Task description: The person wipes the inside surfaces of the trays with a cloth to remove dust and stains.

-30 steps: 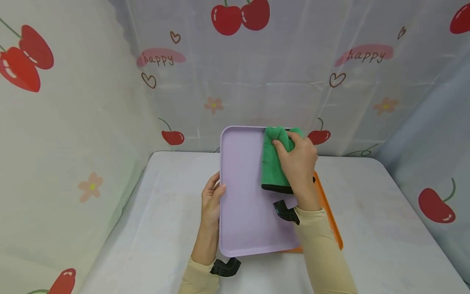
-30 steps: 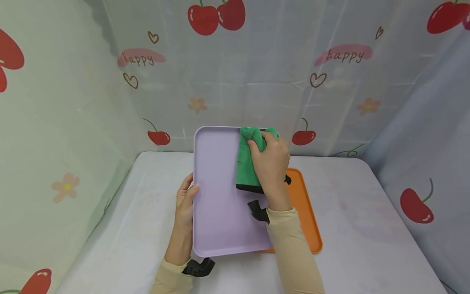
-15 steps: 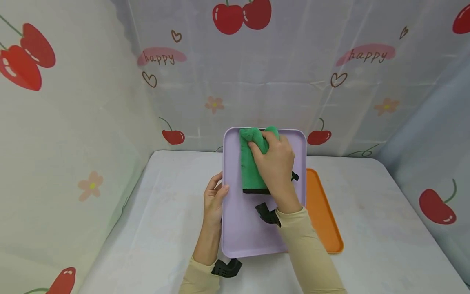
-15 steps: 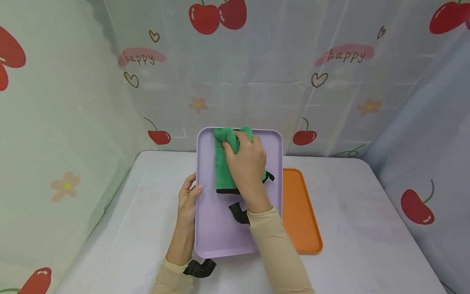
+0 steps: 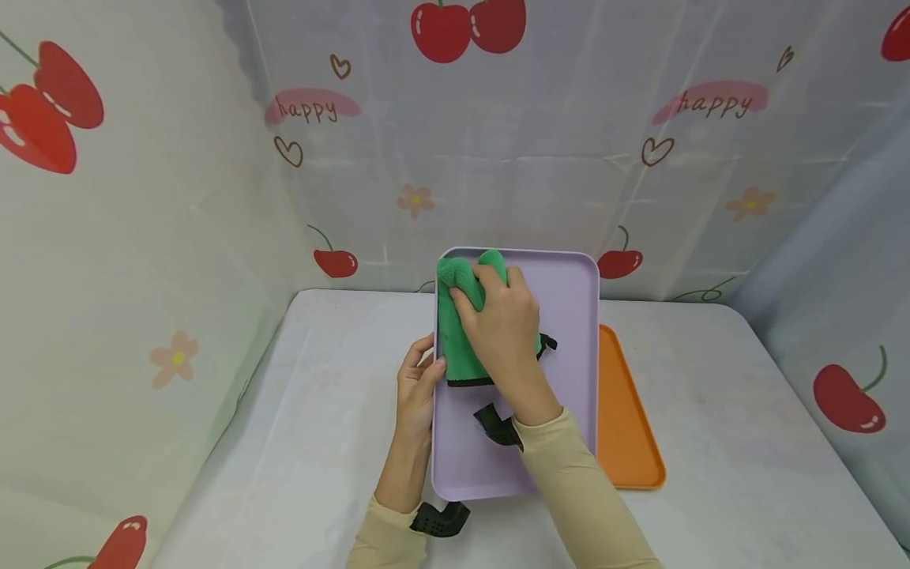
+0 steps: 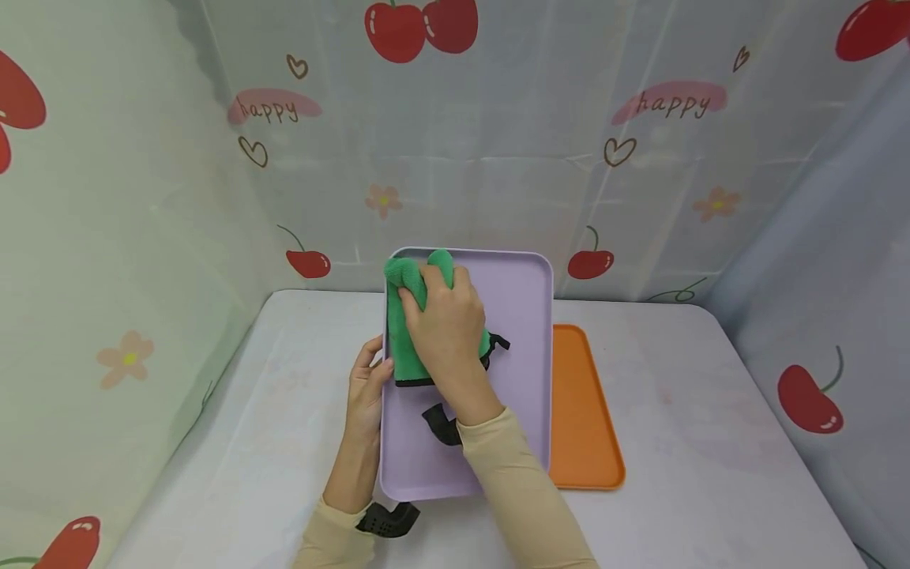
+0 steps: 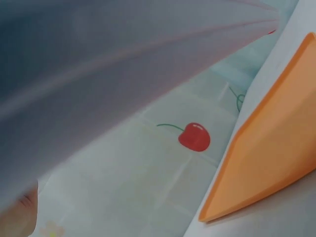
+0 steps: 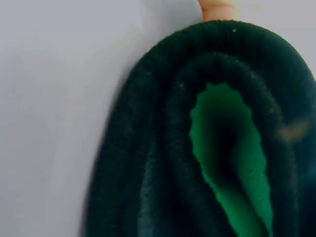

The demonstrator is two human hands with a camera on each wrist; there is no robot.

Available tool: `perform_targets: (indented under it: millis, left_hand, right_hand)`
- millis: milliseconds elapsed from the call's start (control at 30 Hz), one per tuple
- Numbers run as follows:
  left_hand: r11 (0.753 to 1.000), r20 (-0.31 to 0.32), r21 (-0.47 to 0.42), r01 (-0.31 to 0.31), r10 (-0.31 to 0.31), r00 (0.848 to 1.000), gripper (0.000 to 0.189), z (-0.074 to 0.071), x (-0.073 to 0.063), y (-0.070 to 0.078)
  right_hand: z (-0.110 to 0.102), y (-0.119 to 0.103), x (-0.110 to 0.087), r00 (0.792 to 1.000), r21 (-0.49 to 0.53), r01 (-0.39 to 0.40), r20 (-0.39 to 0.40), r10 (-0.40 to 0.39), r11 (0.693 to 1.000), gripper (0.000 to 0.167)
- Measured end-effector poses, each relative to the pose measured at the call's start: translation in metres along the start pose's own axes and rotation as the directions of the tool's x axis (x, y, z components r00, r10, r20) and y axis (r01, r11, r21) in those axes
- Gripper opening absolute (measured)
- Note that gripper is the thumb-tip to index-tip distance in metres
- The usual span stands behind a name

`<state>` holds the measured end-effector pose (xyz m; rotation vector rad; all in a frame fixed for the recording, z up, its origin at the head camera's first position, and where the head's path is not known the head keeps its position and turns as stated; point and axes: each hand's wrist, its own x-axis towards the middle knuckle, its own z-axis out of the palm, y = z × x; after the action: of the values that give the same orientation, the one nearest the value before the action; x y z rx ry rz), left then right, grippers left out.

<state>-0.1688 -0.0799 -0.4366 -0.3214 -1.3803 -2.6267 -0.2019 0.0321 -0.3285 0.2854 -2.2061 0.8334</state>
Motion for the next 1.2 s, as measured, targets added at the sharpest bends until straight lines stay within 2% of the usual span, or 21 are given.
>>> perform_targets:
  millis: [200, 433, 700, 933, 1200]
  left_hand:
    - [1.000, -0.004, 0.013, -0.018, 0.018, 1.000, 0.041, 0.002, 0.000, -0.002]
    - [0.999, 0.006, -0.039, -0.035, 0.035, 0.999, 0.041, 0.001, 0.001, -0.005]
    - [0.998, -0.020, -0.002, -0.062, 0.062, 0.998, 0.042, -0.003, 0.002, -0.001]
    - [0.996, -0.002, -0.072, -0.061, 0.061, 0.998, 0.043, -0.006, 0.003, 0.003]
    - [0.992, -0.004, -0.106, -0.074, 0.074, 0.997, 0.042, -0.010, 0.003, 0.007]
  right_hand:
    - [-0.001, 0.008, 0.000, 0.999, 0.000, -0.010, 0.039, 0.010, 1.000, 0.034]
    - [-0.003, 0.015, 0.002, 0.998, -0.002, -0.024, 0.061, 0.025, 1.000, 0.036]
    - [-0.012, 0.024, 0.003, 0.996, 0.012, -0.062, 0.070, 0.061, 0.998, 0.036]
    - [-0.023, 0.038, 0.005, 0.983, 0.015, -0.167, 0.076, 0.165, 0.986, 0.035]
    - [-0.040, 0.064, 0.008, 0.955, -0.031, -0.285, 0.075, 0.287, 0.958, 0.040]
